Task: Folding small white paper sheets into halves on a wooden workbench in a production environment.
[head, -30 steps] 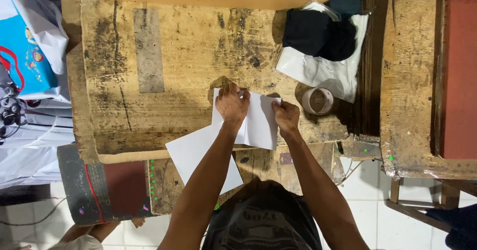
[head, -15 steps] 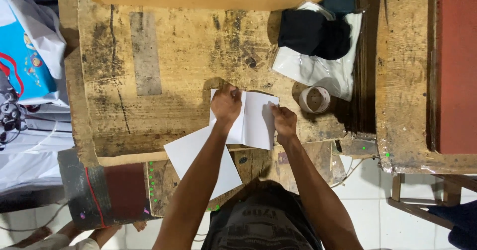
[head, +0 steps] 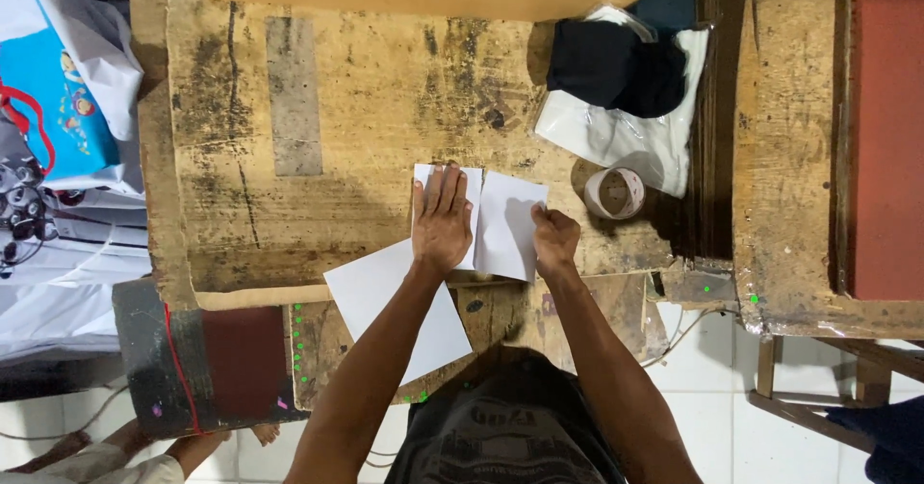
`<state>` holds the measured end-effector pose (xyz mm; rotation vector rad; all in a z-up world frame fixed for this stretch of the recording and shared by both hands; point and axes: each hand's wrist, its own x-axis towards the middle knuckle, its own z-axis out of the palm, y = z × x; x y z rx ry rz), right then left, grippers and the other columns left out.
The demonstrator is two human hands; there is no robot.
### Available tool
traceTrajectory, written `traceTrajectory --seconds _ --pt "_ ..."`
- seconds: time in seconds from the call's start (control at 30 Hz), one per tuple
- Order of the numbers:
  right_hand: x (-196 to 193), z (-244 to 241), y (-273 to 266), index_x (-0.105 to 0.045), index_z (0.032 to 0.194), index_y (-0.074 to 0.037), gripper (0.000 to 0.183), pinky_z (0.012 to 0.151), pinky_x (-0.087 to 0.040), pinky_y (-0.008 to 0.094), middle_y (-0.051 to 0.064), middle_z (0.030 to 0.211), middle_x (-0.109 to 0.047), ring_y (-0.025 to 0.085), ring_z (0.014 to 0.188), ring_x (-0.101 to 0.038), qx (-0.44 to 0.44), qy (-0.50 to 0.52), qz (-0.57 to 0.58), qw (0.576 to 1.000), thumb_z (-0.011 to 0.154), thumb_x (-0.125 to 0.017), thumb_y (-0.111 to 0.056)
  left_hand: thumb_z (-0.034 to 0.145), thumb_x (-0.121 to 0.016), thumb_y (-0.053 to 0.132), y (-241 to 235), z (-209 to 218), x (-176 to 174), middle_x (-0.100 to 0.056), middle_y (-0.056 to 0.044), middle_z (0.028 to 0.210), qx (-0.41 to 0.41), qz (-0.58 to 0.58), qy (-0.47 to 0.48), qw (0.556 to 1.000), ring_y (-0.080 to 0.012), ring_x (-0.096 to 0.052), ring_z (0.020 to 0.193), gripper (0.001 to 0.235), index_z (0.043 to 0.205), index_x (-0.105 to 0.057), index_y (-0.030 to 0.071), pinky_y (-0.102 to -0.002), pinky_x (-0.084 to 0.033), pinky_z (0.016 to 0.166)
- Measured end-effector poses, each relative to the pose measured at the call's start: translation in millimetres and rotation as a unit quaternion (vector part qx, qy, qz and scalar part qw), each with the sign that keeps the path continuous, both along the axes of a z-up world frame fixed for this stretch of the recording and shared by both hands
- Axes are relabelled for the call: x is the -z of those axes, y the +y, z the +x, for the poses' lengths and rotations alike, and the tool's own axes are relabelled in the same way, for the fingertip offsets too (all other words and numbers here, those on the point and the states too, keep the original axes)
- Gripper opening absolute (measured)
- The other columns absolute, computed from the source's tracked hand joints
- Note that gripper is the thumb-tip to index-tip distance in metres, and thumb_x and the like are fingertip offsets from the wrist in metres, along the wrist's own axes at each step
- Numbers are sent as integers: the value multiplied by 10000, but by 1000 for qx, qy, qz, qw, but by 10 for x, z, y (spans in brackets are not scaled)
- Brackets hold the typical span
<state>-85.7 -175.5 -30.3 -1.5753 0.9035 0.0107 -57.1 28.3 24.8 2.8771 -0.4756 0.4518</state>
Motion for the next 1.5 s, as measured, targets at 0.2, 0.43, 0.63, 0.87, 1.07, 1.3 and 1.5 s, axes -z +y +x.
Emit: traceTrajectory --seconds 0.2,0.43,0.63,0.87,1.07,1.3,1.5 --pt "-134 -90 29 -727 918 5 364 593 -469 281 99 727 -626 194 672 -608 47 -3 80 996 882 -807 -348 1078 -401 345 13 16 96 -277 -8 1699 -3 5 50 999 -256 -177 1583 533 1578 -405 162 -506 17 1282" --pt "-793 -344 225 -757 892 -30 356 657 -502 375 154 755 -633 207 743 -605 -30 45 38 998 868 -798 -383 1102 -329 379 31 -3 -10 -172 20 1728 -6 41 117 992 -239 -81 1599 552 1617 -319 181 -496 78 1278" --pt "-774 -512 159 -715 949 30 370 710 -519 448 187 807 -644 251 803 -619 1 49 74 996 917 -764 -335 1110 -265 411 18 -20 -21 -100 34 1738 -7 63 160 985 -235 -20 1602 574 1642 -240 197 -494 98 1280" --pt "-566 -764 15 -680 890 35 336 705 -518 443 160 749 -582 258 749 -613 -9 23 113 993 916 -785 -283 1112 -269 406 33 1 45 -134 24 1733 -5 57 111 992 -242 -52 1599 565 1634 -264 187 -500 87 1287" --pt "-781 -907 -122 -576 751 -33 364 583 -438 366 105 657 -501 208 643 -574 28 4 73 997 895 -775 -303 1111 -302 404 38 -19 39 -137 17 1732 4 27 97 995 -244 -66 1597 568 1632 -280 178 -509 66 1290" --pt "-1533 -852 -27 -655 785 -15 301 659 -569 342 111 719 -698 165 693 -672 -4 -121 151 981 921 -819 -227 913 -532 757 -175 -232 -798 -464 -153 1560 -26 -355 317 879 -355 -385 1482 909 1584 -380 163 -532 -181 1264" --pt "-1692 -551 -71 -701 915 -14 167 646 -552 242 30 768 -604 105 702 -625 -82 -166 161 969 883 -820 -127 769 -890 82 -261 -268 -1545 -552 -5 631 -7 -678 371 635 -80 -520 601 162 793 -730 68 -228 -389 555"
